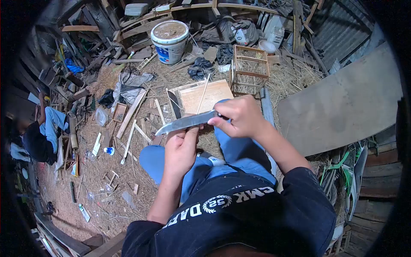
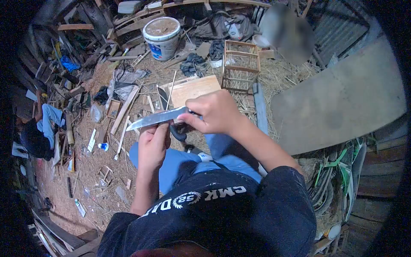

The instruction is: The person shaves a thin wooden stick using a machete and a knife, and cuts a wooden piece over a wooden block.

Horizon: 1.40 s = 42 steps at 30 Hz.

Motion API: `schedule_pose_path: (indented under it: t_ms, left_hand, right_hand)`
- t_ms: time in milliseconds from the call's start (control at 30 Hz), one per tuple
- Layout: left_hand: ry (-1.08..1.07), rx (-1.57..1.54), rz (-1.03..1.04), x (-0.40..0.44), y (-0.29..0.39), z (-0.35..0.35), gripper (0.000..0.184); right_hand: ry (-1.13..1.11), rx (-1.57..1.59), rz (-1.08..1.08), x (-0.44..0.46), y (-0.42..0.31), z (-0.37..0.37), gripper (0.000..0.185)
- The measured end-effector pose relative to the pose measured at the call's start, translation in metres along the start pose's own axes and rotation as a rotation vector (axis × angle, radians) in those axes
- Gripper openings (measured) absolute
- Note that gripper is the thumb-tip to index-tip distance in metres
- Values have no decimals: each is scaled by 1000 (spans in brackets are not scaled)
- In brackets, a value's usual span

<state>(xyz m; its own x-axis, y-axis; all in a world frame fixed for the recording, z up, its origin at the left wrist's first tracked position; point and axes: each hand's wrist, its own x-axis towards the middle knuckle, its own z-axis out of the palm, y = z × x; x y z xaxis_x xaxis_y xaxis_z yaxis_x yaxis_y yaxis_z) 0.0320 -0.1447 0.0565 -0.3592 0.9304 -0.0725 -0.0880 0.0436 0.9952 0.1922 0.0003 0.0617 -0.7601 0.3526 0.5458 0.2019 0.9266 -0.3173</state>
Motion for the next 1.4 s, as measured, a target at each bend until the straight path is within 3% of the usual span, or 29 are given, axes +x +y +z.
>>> schedule_pose_path:
  t_ms: [200,267,333,367,400,500,567,633,833,900,933,967,1033,1100,1200,1233,1300,1400]
  left_hand:
    - [-2,-87,27,-9,1,-4,21]
    - [-38,-150,16,-21,5,-4,22]
    - [-42,-90,38,-48,-10,-8,22]
    - [-28,-66,95,-58,-19,-8,22]
    - [-9,-89,-63,-69,-23,-15,22]
    - [131,-5,51,-84,-43,-14,23]
    - [177,-32,59,-100,-44,-11,24]
    - [206,-79,78,-119,-35,-8,26]
    - [331,-30,91,-177,-19,7,17]
    - [355,55,132,-192,-18,12,16]
    - [384,178,20,-198,-10,14,15]
    - [383,172,49,-197,-7,16,15]
    - [355,254,328,-196,-7,20,16]
    - [302,73,227,-205,-1,26,18]
    - [221,35,197,-209,-5,32,20]
    - [226,34,194,-204,-8,33,20]
    - [287,18,246,-195,-13,33,24]
    - [264,-3,212,-199,-9,36,17]
  right_hand:
    - [80,-168,-13,-1,4,-3,40]
    - [313,-21,124,-9,20,11,31]
    - [321,-85,578,-15,58,-12,29]
    - [346,9,609,-26,73,-16,30]
    - [366,104,631,-29,85,-13,31]
    - [270,312,384,-43,41,35,30]
    - [-51,258,296,-41,-23,31,30]
    - [-74,360,55,-45,-51,46,33]
    - [-63,364,-225,-62,-98,41,38]
    - [-43,329,-257,-71,-108,29,40]
    - [-28,272,-265,-73,-111,20,41]
    - [-10,211,-277,-72,-110,11,41]
    - [96,186,-321,-67,-96,5,41]
    - [351,457,115,-61,-77,6,40]
    - [315,396,209,-65,-72,-22,41]
    - [310,399,209,-66,-75,-21,41]
    - [223,410,-156,-78,-89,-15,41]
    - [111,326,-163,-89,-107,-8,43]
